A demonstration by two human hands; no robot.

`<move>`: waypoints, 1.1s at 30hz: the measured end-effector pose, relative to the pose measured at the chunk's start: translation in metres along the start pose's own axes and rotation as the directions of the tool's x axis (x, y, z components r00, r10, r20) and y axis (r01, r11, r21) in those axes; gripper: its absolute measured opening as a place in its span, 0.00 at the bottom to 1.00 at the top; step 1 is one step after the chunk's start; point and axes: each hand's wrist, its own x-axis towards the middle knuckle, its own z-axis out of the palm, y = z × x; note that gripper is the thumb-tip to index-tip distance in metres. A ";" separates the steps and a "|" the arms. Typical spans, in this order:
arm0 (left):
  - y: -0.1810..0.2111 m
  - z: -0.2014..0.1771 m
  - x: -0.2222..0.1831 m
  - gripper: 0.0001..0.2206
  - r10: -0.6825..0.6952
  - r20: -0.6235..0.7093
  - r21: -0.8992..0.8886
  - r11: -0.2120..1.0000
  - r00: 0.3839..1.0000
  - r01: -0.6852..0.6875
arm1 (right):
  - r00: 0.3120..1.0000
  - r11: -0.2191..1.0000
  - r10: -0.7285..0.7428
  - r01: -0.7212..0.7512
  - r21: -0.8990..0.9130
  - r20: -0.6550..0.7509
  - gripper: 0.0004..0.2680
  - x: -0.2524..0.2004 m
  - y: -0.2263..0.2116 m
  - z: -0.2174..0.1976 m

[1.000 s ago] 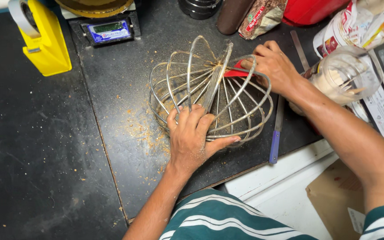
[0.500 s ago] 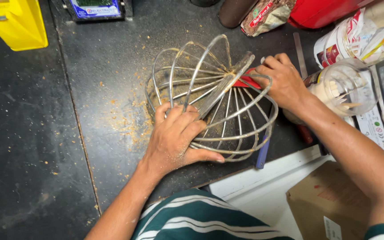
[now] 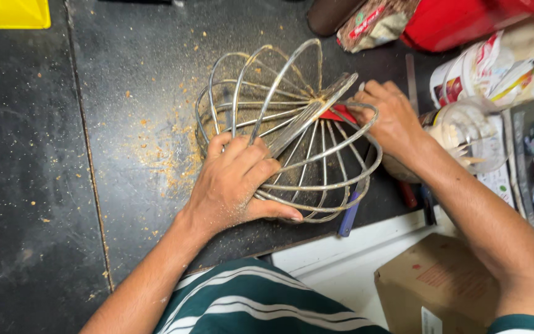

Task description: The person cleans a large wire whisk by scraping off residue using a red plastic scraper and their hands.

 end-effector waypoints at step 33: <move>0.018 0.016 0.059 0.33 -0.329 -0.130 0.087 0.936 0.936 0.341 | 0.761 0.890 0.456 -0.396 0.226 -0.462 0.19 -0.092 -0.080 -0.083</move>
